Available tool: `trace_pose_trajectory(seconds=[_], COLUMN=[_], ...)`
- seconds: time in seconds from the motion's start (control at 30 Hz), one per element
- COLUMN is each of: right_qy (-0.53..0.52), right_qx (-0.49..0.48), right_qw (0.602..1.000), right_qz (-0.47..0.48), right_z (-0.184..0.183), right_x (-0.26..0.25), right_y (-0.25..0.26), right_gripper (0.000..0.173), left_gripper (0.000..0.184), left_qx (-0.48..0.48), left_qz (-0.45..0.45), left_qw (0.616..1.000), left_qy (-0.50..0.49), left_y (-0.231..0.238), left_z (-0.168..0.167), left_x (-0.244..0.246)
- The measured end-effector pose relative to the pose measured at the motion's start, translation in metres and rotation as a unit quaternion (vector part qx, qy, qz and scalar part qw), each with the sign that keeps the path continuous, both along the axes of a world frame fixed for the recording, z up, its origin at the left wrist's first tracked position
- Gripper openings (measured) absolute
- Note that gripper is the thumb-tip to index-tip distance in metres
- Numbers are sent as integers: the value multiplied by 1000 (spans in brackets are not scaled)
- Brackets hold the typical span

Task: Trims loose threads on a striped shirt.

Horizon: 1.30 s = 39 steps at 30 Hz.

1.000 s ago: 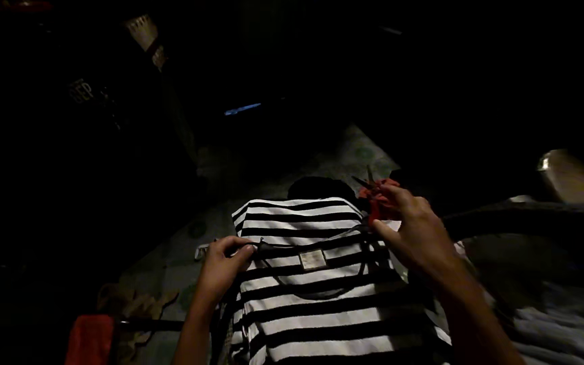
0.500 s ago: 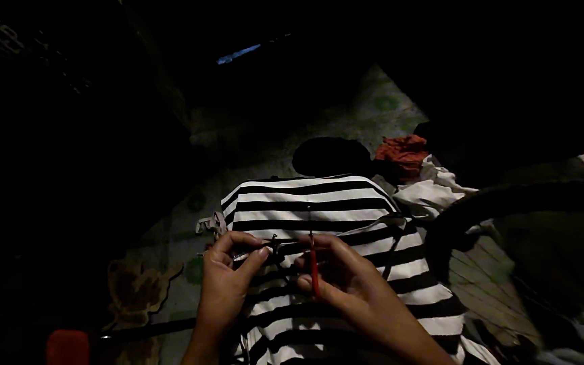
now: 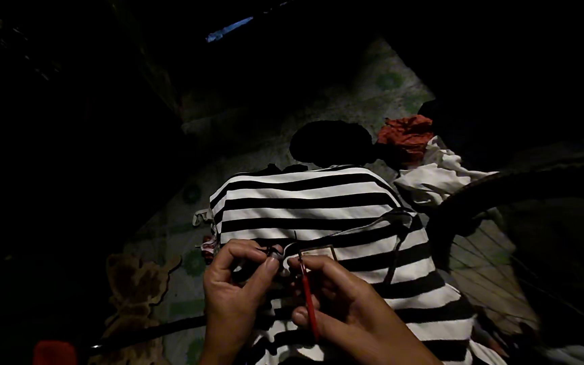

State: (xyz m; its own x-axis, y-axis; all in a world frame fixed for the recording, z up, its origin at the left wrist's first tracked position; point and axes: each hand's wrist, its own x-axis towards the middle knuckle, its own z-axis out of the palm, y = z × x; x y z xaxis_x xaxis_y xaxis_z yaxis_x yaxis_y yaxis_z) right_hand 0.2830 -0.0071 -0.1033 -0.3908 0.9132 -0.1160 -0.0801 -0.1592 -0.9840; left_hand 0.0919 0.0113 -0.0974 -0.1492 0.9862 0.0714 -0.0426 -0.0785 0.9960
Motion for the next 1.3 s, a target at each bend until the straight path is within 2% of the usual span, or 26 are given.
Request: trace_pose_trajectory(seconds=[0.13, 0.47, 0.53, 0.77, 1.1, 1.3], right_qy=[-33, -98, -130, -221, -272, -307], right_qx=[0, 22, 34, 60, 68, 83], right_qw=[999, 988, 982, 965, 949, 937], right_qz=[33, 118, 131, 128, 142, 145], right_z=[5, 15, 20, 26, 34, 35], right_x=[10, 27, 25, 28, 36, 41], right_y=[-2, -6, -7, -8, -6, -6], right_gripper=[53, 49, 49, 49, 48, 47], left_gripper=[12, 14, 12, 12, 14, 20], left_qx=[-9, -76, -80, -84, -52, -65], left_qz=[-8, -61, -64, -68, -78, -108], left_qw=[1000, 967, 962, 963, 981, 977], left_qy=[-21, -237, -251, -249, -171, -172], left_y=[0, -2, -2, -2, -1, -1], left_z=[-1, 2, 1, -1, -3, -2], left_x=[-1, 0, 1, 0, 0, -2])
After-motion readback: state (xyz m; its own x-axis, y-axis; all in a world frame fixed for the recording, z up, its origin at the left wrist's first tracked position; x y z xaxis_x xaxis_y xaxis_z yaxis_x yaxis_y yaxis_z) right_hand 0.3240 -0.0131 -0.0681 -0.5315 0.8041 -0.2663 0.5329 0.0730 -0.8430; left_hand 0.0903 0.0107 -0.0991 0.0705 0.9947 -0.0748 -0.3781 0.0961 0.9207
